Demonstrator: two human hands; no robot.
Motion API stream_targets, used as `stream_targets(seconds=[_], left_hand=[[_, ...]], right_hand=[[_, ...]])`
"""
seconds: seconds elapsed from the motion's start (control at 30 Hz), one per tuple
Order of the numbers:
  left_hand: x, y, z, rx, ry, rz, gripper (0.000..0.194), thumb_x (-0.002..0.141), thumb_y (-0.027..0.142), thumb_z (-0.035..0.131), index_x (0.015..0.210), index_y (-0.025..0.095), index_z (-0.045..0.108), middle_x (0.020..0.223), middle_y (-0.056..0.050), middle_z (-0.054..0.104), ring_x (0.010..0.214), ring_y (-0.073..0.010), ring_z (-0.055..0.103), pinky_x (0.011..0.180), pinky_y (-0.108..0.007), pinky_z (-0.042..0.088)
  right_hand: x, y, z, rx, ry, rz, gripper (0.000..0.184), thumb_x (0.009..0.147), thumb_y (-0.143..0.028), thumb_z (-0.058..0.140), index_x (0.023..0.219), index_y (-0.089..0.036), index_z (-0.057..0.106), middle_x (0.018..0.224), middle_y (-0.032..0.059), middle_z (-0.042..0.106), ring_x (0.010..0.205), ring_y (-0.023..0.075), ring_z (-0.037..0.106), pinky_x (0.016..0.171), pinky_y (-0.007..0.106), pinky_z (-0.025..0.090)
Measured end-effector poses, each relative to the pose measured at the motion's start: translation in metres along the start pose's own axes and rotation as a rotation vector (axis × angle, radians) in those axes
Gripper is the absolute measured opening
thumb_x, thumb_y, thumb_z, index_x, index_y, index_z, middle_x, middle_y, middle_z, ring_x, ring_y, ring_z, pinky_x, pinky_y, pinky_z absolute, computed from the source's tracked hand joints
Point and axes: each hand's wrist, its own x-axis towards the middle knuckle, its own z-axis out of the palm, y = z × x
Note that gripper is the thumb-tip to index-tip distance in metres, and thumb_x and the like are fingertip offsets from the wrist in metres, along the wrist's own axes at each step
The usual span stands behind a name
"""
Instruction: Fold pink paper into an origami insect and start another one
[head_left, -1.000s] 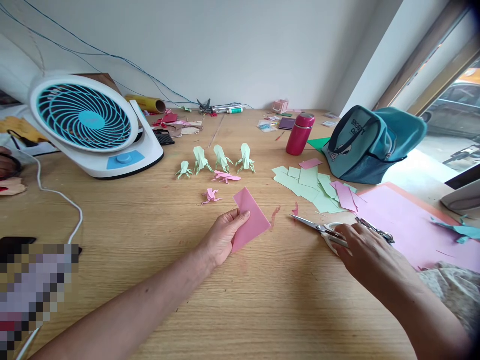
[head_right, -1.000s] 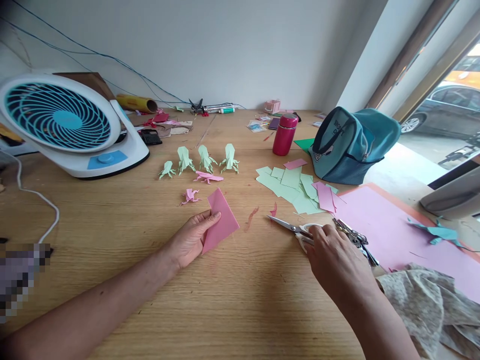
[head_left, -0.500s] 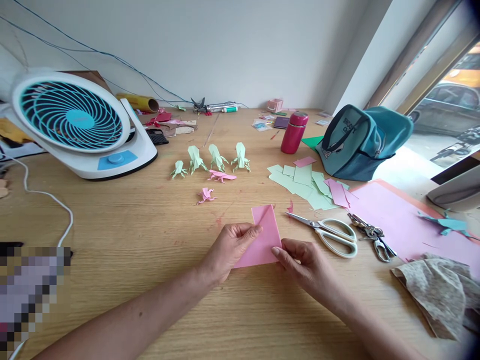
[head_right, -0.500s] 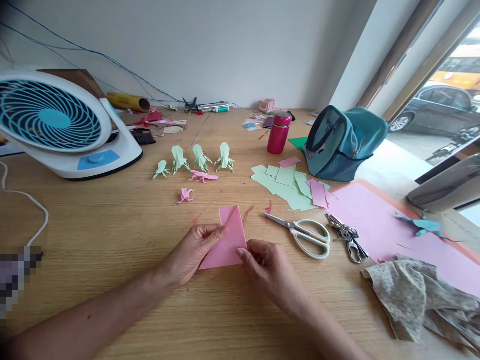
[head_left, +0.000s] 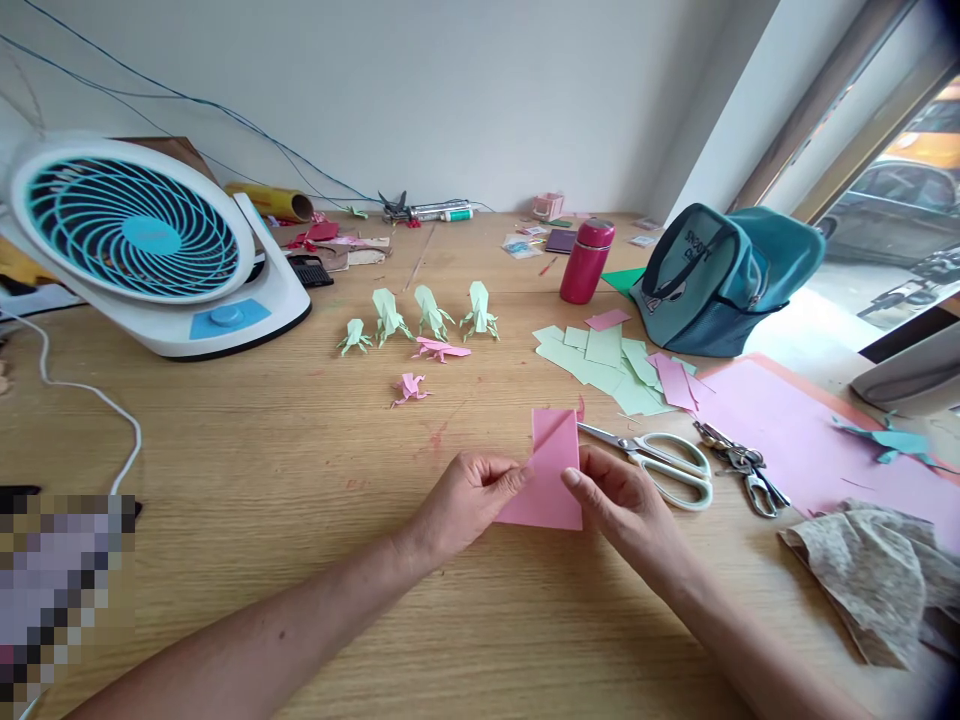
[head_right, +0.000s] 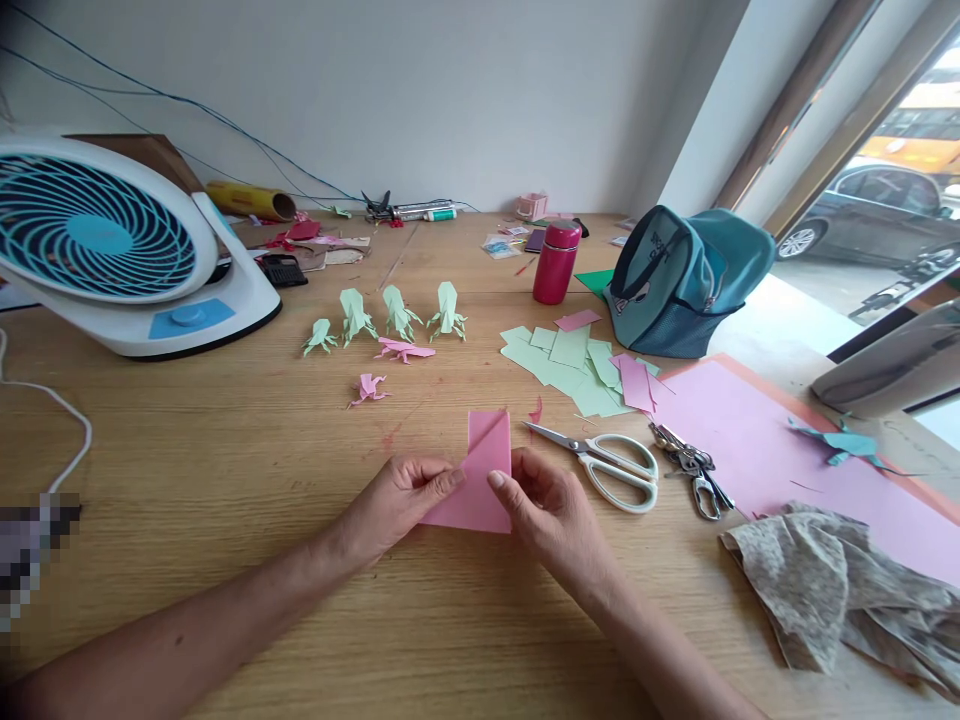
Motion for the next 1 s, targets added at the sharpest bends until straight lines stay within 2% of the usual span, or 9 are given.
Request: stream_targets(seconds=[0.1,0.23,0.37,0.47,0.57,0.67,0.8,0.9,1.0], left_hand=[[-0.003,0.002,0.004,0.018,-0.080,-0.018,0.051,0.083,0.054,0.062,0.053,0.016,0.048,0.060,0.003,0.034,0.057,-0.0099,0.031,0.053,-0.023,0.026],[-0.005,0.000,0.008,0.010,-0.139,-0.069,0.051,0.080,0.057,0.064,0.052,0.016,0.053,0.060,0.002,0.041,0.056,-0.0109,0.038,0.051,-0.022,0.037],[-0.004,-0.002,0.006,0.040,-0.200,-0.126,0.045,0.083,0.056,0.061,0.063,0.016,0.069,0.066,-0.003,0.061,0.058,-0.0125,0.051,0.054,-0.022,0.043],[-0.005,0.004,-0.004,0.103,-0.282,-0.175,0.038,0.086,0.051,0.060,0.078,0.018,0.077,0.076,-0.006,0.070,0.062,-0.0135,0.057,0.053,-0.020,0.042],[-0.006,0.017,-0.018,0.277,-0.340,-0.225,0.028,0.081,0.042,0.066,0.071,0.019,0.078,0.062,-0.002,0.066,0.052,-0.0113,0.050,0.045,-0.020,0.031],[-0.005,0.028,-0.027,0.302,-0.385,-0.211,0.020,0.081,0.037,0.067,0.084,0.020,0.078,0.078,-0.003,0.072,0.063,-0.0144,0.060,0.052,-0.020,0.037],[-0.002,0.026,-0.016,0.108,-0.207,-0.109,0.032,0.075,0.038,0.076,0.101,0.019,0.075,0.099,-0.008,0.073,0.086,-0.0210,0.065,0.071,-0.025,0.046],[-0.002,0.014,0.000,-0.158,-0.226,-0.093,0.034,0.075,0.042,0.077,0.099,0.018,0.075,0.092,-0.007,0.072,0.083,-0.0201,0.064,0.073,-0.027,0.046],[-0.003,0.005,0.007,-0.307,-0.146,-0.164,0.033,0.075,0.042,0.078,0.097,0.017,0.075,0.089,-0.005,0.072,0.083,-0.0185,0.064,0.074,-0.027,0.046]], right_hand=[[0.001,0.000,-0.002,0.135,0.059,0.031,0.038,0.083,-0.057,0.064,0.078,-0.019,0.062,0.069,0.0010,0.058,0.064,0.0159,0.051,0.058,0.027,0.042],[0.002,0.006,-0.008,0.234,0.193,0.030,0.036,0.080,-0.051,0.071,0.066,-0.019,0.063,0.063,-0.0003,0.057,0.059,0.0133,0.048,0.054,0.025,0.039],[0.004,0.010,-0.016,0.275,0.360,0.009,0.030,0.080,-0.048,0.073,0.071,-0.019,0.067,0.065,0.0002,0.059,0.058,0.0129,0.047,0.052,0.024,0.039],[0.005,0.009,-0.023,0.251,0.442,-0.014,0.032,0.080,-0.051,0.071,0.073,-0.019,0.066,0.066,0.0014,0.060,0.056,0.0134,0.048,0.049,0.025,0.039],[0.004,0.006,-0.027,0.198,0.483,-0.044,0.035,0.082,-0.053,0.067,0.073,-0.019,0.064,0.066,0.0022,0.058,0.055,0.0132,0.046,0.049,0.025,0.038],[0.002,0.003,-0.021,0.155,0.435,-0.057,0.037,0.083,-0.052,0.067,0.067,-0.019,0.060,0.062,0.0001,0.053,0.054,0.0124,0.042,0.048,0.024,0.035],[-0.004,0.000,0.002,0.063,0.263,-0.109,0.037,0.087,-0.049,0.063,0.065,-0.019,0.061,0.066,0.0000,0.051,0.060,0.0137,0.043,0.054,0.026,0.037],[-0.008,-0.003,0.016,-0.121,0.206,-0.244,0.036,0.091,-0.042,0.060,0.063,-0.019,0.060,0.067,-0.0001,0.047,0.066,0.0154,0.045,0.061,0.028,0.039],[-0.008,-0.007,0.009,-0.345,0.157,-0.346,0.027,0.095,-0.037,0.054,0.073,-0.021,0.059,0.070,0.0003,0.051,0.067,0.0161,0.049,0.062,0.028,0.041]])
